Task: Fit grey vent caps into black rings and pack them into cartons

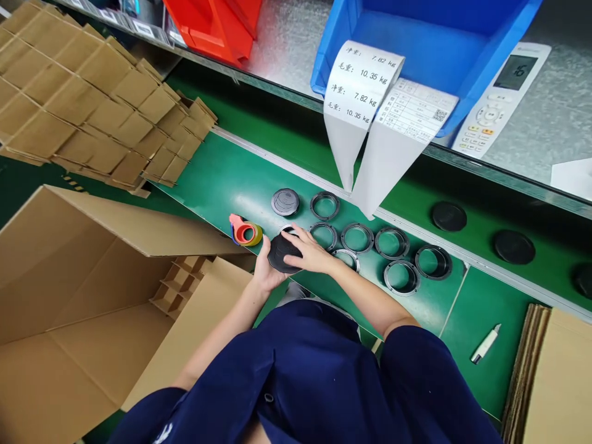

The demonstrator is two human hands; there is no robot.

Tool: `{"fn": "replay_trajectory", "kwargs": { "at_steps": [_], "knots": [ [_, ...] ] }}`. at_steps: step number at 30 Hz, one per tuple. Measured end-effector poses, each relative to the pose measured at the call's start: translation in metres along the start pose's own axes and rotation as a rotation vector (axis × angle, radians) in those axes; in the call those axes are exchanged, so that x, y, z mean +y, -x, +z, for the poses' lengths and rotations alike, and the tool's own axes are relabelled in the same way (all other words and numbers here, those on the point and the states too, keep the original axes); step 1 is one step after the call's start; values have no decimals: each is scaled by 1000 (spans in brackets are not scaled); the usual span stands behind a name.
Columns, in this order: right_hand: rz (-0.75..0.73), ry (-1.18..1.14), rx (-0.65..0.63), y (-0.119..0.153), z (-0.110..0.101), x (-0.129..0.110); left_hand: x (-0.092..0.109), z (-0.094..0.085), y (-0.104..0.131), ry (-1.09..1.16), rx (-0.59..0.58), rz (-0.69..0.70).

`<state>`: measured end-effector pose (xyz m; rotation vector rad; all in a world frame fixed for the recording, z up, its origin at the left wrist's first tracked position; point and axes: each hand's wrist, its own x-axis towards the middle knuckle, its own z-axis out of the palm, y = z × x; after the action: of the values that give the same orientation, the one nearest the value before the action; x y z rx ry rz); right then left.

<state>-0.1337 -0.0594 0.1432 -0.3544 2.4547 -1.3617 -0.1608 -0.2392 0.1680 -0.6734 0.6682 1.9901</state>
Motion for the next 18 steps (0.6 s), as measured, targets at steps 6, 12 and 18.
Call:
{"fn": "replay_trajectory", "kwargs": {
  "at_steps": [6,12,18],
  "knots": [
    [30,99,-29,-10,-2,1,8,10,-29,-92,-8,61],
    [413,502,351,-60,-39,53,19,17,-55,-246,90,-1],
    [501,682,264,-90,-65,102,39,-13,-50,-247,130,-13]
  ]
}}
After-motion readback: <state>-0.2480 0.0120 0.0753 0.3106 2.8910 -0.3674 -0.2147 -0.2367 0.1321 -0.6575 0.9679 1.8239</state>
